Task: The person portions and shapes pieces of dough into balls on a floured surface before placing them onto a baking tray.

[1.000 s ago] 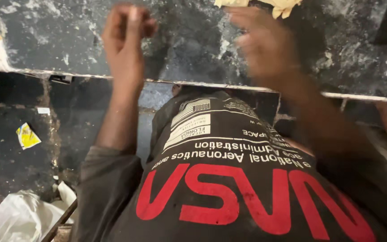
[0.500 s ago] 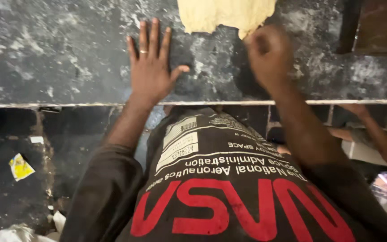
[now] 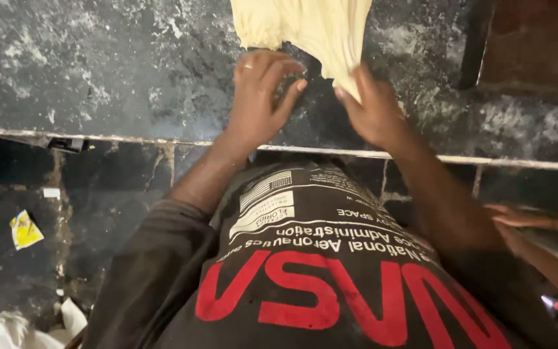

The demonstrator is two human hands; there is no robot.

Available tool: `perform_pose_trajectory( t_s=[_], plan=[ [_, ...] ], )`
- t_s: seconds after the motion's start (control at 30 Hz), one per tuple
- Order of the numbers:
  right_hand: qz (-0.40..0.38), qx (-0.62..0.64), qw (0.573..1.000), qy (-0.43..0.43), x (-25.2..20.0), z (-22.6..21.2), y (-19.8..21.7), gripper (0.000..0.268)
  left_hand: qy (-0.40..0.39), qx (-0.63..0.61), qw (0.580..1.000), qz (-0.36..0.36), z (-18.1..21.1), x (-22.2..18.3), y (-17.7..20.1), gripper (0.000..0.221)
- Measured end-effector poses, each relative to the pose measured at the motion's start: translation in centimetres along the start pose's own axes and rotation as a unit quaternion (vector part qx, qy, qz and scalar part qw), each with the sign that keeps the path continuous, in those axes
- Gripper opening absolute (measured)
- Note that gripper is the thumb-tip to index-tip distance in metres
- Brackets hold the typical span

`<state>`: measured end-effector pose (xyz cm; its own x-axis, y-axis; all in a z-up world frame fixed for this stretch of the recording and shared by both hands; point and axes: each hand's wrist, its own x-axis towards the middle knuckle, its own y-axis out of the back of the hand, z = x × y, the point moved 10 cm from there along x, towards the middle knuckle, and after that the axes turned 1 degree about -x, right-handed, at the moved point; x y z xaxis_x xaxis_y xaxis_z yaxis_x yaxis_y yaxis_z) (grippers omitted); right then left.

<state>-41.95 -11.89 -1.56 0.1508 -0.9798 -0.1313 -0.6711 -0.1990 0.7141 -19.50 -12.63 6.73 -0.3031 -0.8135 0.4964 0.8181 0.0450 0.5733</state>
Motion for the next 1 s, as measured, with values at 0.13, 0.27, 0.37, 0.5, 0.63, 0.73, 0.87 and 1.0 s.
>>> perform_pose_trajectory(
  t_s=[0.13, 0.27, 0.37, 0.5, 0.63, 0.73, 0.87, 1.0],
  plan=[
    [-0.203, 0.288, 0.936, 0.019, -8.3, 2.5, -1.1, 0.039, 0.046, -0.068, 0.995, -0.057, -0.2, 0.4, -2.1, 0.025],
    [0.086, 0.615, 0.783, 0.044, -9.8, 5.7, 5.5, 0.067, -0.097, 0.065, 0.993, -0.004, 2.7, 2.7, -4.7, 0.056],
    [0.158, 0.66, 0.732, 0.058, -9.8, 7.1, 6.9, 0.057, -0.175, 0.261, 0.949, -0.007, 2.5, 5.2, -9.4, 0.054],
    [0.159, 0.608, 0.776, 0.059, -9.9, 8.3, 4.3, 0.041, -0.07, 0.186, 0.971, -0.134, -0.8, 7.9, -14.0, 0.03],
    [0.153, 0.571, 0.805, 0.041, -10.6, 8.2, 3.2, 0.034, 0.08, 0.014, 0.987, -0.139, 1.3, 6.6, -11.1, 0.052],
    [0.188, 0.558, 0.808, 0.012, -9.0, 8.6, 4.6, 0.026, 0.104, -0.087, 0.972, -0.193, 5.5, 4.1, -7.6, 0.057],
    [0.259, 0.42, 0.861, 0.121, -6.2, 6.4, 11.2, 0.017, 0.081, -0.28, 0.951, -0.107, 9.1, 3.1, 0.2, 0.048],
    [0.444, 0.138, 0.85, 0.248, -6.3, 2.7, 17.0, 0.032, -0.036, -0.173, 0.984, -0.021, 7.5, 4.1, 6.2, 0.027]
  ],
)
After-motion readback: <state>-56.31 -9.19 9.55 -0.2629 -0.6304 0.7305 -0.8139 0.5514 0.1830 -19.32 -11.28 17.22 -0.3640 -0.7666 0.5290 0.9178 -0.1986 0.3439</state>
